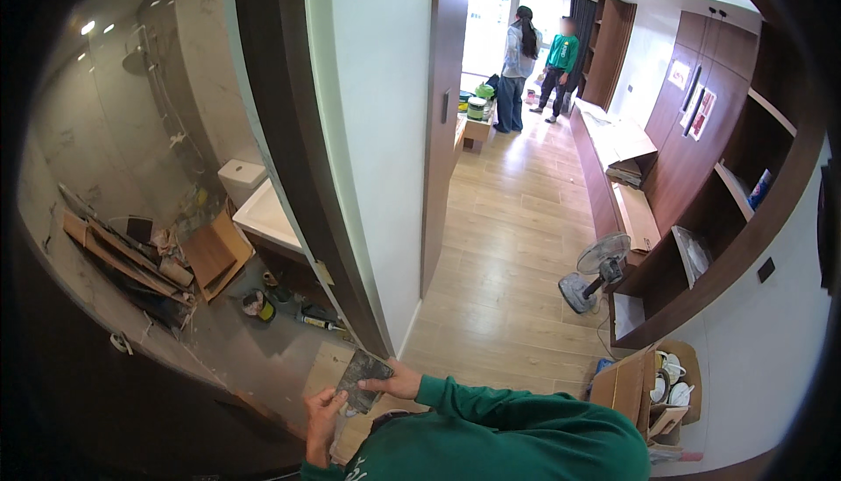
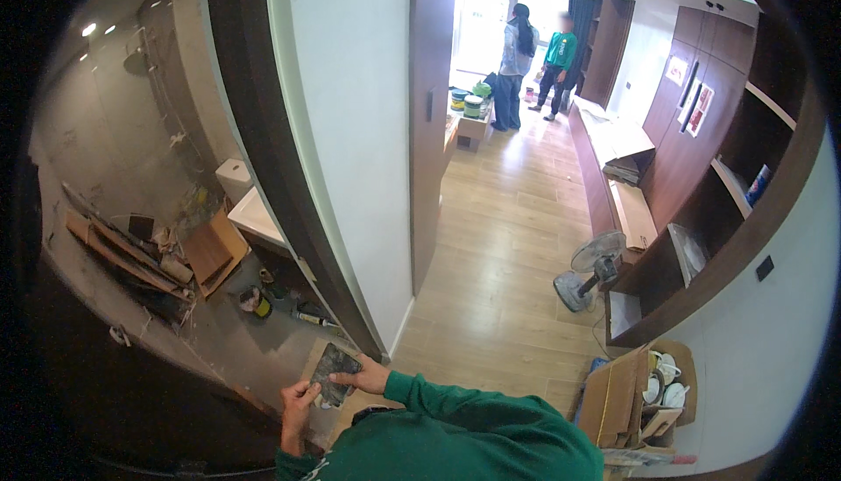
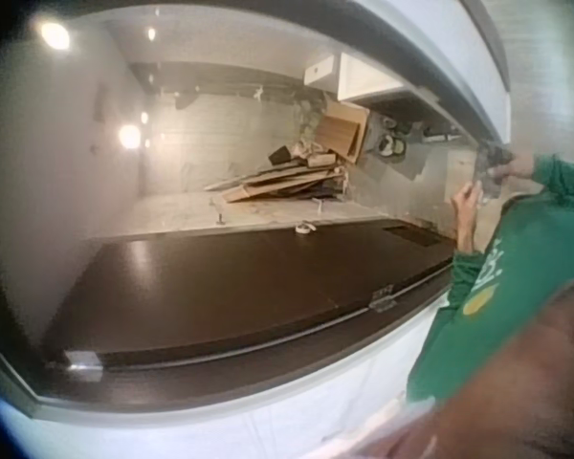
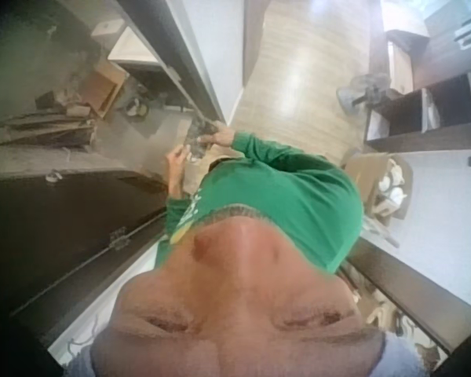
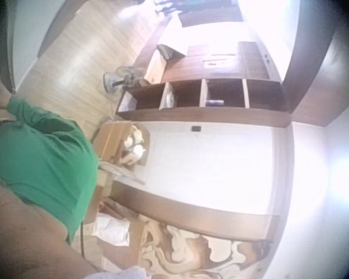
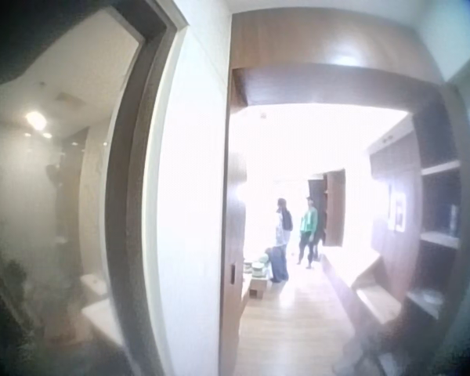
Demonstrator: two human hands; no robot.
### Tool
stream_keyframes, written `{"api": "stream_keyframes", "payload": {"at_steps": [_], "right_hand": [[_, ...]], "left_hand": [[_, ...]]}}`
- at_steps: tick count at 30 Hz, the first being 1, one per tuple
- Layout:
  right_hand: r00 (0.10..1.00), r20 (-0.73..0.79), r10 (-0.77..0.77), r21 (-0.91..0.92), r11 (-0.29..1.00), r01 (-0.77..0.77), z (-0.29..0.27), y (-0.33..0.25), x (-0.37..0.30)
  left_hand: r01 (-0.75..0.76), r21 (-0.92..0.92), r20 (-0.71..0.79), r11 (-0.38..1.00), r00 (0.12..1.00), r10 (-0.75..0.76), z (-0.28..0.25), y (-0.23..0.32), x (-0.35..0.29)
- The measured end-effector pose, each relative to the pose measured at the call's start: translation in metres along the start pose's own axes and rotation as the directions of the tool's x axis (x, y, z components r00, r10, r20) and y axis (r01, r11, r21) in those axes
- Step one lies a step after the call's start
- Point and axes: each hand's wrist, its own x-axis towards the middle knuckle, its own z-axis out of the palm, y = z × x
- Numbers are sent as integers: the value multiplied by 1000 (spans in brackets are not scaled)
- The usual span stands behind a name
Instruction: The person sits on the floor and sands a wooden panel with a sanding block, then uses a pencil to mark the edge. The person later moves to a bathroom area and handles a white strip and a utility knife.
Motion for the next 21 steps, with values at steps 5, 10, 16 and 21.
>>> {"api": "stream_keyframes", "payload": {"at_steps": [5,10,16,21], "right_hand": [[999,-42,-29,-19,999,29,-9,13,13],[1000,1,-8,52,999,8,-11,-6,-4],[989,129,-78,143,988,59,-8,-20,-18],[980,52,-191,257,951,172,-14,-4,-4]], "left_hand": [[-13,-76,-38,997,999,10,6,-1,-3],[-21,-56,-66,998,998,18,10,-6,-1],[18,-130,-79,991,996,-28,18,-9,4],[33,-147,-63,989,997,-43,25,-9,9]]}}
